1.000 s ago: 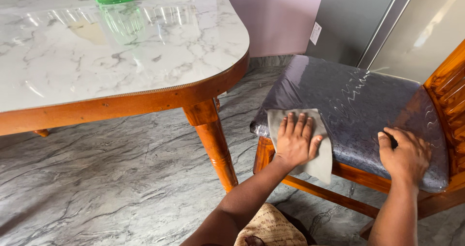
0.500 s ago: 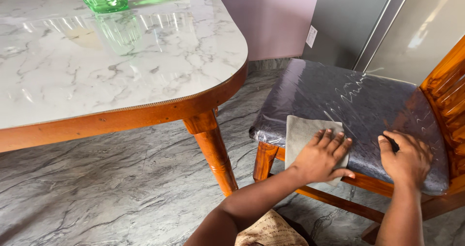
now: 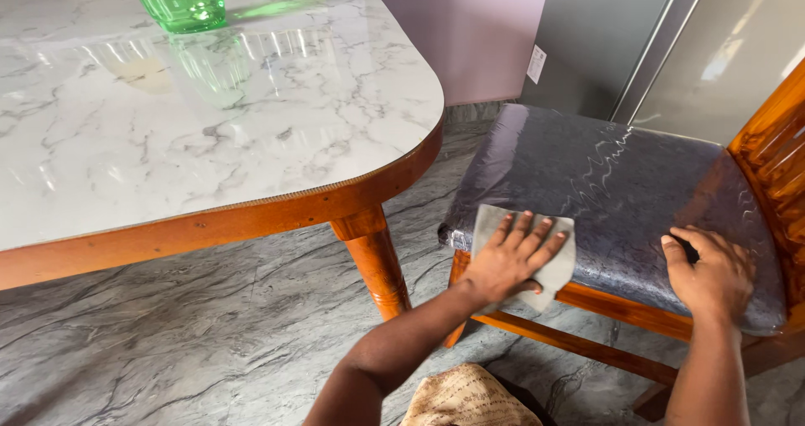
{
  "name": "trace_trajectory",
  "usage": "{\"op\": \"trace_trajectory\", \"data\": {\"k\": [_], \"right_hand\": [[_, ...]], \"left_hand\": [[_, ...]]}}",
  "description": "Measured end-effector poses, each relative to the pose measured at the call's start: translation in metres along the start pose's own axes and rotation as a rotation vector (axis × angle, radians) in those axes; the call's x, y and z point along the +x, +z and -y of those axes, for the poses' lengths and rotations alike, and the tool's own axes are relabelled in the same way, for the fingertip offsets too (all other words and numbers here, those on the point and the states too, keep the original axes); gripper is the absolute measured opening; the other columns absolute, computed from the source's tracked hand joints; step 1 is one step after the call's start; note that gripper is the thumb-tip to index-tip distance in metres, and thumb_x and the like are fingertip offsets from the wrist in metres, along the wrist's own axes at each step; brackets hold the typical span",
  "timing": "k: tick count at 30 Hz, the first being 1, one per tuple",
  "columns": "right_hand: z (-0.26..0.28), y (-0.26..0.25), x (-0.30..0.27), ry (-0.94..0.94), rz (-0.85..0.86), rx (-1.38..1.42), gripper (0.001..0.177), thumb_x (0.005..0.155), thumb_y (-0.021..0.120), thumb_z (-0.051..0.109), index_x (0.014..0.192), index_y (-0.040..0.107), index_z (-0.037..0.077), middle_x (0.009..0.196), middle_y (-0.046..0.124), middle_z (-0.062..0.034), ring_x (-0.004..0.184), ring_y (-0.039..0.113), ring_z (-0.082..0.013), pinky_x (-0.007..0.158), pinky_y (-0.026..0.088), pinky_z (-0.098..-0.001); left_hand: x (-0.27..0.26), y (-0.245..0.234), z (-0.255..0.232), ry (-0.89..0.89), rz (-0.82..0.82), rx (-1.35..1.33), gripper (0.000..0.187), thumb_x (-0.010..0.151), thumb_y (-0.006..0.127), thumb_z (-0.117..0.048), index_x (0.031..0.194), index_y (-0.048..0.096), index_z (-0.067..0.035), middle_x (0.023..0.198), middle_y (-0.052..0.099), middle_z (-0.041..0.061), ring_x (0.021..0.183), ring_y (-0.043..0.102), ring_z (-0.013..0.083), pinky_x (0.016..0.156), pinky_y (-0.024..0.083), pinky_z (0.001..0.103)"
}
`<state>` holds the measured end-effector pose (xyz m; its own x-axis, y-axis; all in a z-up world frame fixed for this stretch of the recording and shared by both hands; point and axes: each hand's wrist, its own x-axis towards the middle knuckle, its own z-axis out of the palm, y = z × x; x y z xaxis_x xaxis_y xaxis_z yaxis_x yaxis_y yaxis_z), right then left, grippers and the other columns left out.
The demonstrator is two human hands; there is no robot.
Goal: The person sits on the floor and wipes the seat and wooden frame of a dining chair using a cloth. They systematically clean the plastic-covered seat surface and the wooden legs and backrest of the chair.
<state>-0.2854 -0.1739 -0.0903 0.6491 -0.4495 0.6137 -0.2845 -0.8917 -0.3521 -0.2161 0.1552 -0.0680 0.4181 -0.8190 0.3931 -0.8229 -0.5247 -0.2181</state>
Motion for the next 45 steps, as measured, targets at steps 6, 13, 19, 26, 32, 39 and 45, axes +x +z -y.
{"op": "trace_trajectory", "data": {"k": [6, 13, 19, 26, 32, 39, 45], "right_hand": [[0.004, -0.006, -0.001, -0.02, -0.002, 0.039, 0.029, 0.102, 0.068, 0.05, 0.117, 0.077, 0.027, 0.138, 0.069, 0.0029, 0.138, 0.053, -0.0285, 0.127, 0.025, -0.0473], [0.006, -0.008, 0.0, -0.044, -0.014, 0.051, 0.028, 0.102, 0.068, 0.047, 0.118, 0.077, 0.026, 0.137, 0.069, 0.0016, 0.136, 0.054, -0.0296, 0.125, 0.027, -0.0471], [0.012, -0.011, 0.0, -0.049, -0.026, 0.035, 0.029, 0.1, 0.068, 0.046, 0.12, 0.077, 0.027, 0.135, 0.07, 0.0014, 0.133, 0.056, -0.0282, 0.125, 0.028, -0.0475], [0.01, -0.011, 0.0, -0.054, -0.032, 0.023, 0.031, 0.102, 0.066, 0.046, 0.122, 0.077, 0.026, 0.134, 0.07, 0.0002, 0.132, 0.056, -0.029, 0.124, 0.027, -0.0488], [0.015, -0.014, -0.002, -0.077, -0.056, 0.012, 0.031, 0.101, 0.066, 0.046, 0.122, 0.077, 0.026, 0.133, 0.071, -0.0002, 0.13, 0.057, -0.0289, 0.124, 0.029, -0.0485], [0.022, -0.019, -0.005, -0.044, -0.1, 0.075, 0.025, 0.099, 0.069, 0.041, 0.115, 0.078, 0.024, 0.125, 0.074, 0.0008, 0.126, 0.06, -0.0287, 0.117, 0.036, -0.0452], [0.022, -0.017, -0.008, -0.056, -0.159, 0.108, 0.02, 0.1, 0.069, 0.038, 0.108, 0.079, 0.022, 0.118, 0.076, -0.0008, 0.12, 0.063, -0.0272, 0.114, 0.042, -0.0441]], "left_hand": [[-0.03, -0.005, 0.034, -0.045, 0.096, 0.055, 0.116, 0.077, 0.066, -0.067, 0.162, -0.001, -0.025, 0.171, 0.012, 0.012, 0.156, 0.013, 0.042, 0.126, 0.014, 0.058], [-0.049, -0.001, 0.045, -0.127, 0.06, 0.056, 0.113, 0.076, 0.068, -0.066, 0.162, 0.005, -0.03, 0.17, 0.018, 0.006, 0.157, 0.016, 0.0377, 0.126, 0.016, 0.058], [-0.042, 0.002, 0.032, -0.108, -0.004, 0.133, 0.114, 0.076, 0.068, -0.068, 0.161, 0.013, -0.016, 0.165, 0.026, 0.013, 0.153, 0.021, 0.042, 0.122, 0.019, 0.063], [-0.024, 0.015, 0.013, -0.039, -0.208, 0.091, 0.114, 0.075, 0.063, -0.074, 0.155, 0.029, -0.001, 0.158, 0.039, 0.022, 0.147, 0.034, 0.0469, 0.12, 0.024, 0.064], [-0.013, 0.023, -0.004, -0.033, -0.259, 0.101, 0.109, 0.079, 0.058, -0.076, 0.155, 0.035, 0.0, 0.157, 0.043, 0.022, 0.147, 0.036, 0.0465, 0.121, 0.026, 0.062], [0.016, 0.02, -0.035, -0.034, -0.168, 0.173, 0.108, 0.083, 0.053, -0.079, 0.153, 0.035, 0.002, 0.156, 0.042, 0.024, 0.146, 0.036, 0.0476, 0.119, 0.028, 0.061], [0.043, -0.008, -0.073, -0.037, -0.072, 0.117, 0.111, 0.078, 0.059, -0.077, 0.153, 0.032, 0.0, 0.157, 0.039, 0.023, 0.147, 0.034, 0.044, 0.121, 0.025, 0.057]]}}
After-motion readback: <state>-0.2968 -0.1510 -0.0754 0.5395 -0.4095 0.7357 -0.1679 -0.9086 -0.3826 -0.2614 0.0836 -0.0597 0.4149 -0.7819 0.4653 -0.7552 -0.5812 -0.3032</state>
